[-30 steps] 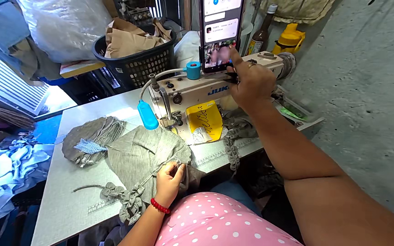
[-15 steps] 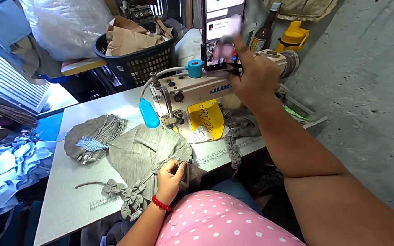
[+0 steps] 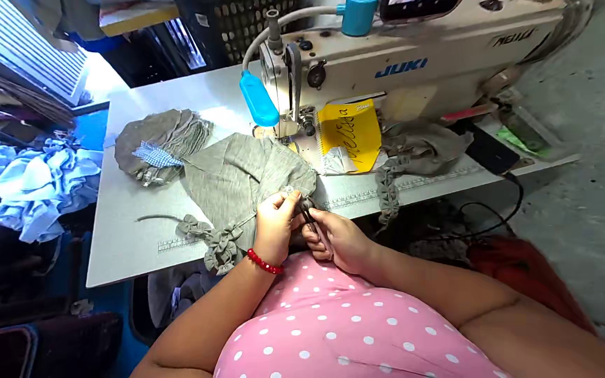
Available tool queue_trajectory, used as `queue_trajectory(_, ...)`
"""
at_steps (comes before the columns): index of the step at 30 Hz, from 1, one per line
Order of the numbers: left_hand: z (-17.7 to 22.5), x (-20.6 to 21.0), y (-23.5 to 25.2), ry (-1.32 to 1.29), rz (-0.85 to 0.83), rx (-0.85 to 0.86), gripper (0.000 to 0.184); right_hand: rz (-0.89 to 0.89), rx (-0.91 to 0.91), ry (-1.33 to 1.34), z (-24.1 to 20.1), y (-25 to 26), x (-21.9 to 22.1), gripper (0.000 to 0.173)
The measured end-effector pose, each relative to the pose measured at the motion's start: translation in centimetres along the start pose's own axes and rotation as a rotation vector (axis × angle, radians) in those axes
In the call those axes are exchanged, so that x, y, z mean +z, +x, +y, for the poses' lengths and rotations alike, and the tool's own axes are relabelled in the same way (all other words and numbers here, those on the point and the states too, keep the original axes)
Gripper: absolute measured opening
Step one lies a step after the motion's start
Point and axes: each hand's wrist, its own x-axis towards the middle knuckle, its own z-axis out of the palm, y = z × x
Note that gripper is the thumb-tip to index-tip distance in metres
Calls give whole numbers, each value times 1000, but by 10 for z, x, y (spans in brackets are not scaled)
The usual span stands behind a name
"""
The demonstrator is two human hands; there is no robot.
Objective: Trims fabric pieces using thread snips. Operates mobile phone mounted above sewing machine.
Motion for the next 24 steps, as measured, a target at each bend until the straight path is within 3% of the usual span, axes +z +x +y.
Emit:
queue_trajectory(6,3,0,-5,-34,24,21,19,98,-63,48,-3,2,3,51)
queue_trajectory(24,-7,2,-8,-29,14,118,15,114,-208,24,1,5,1,47)
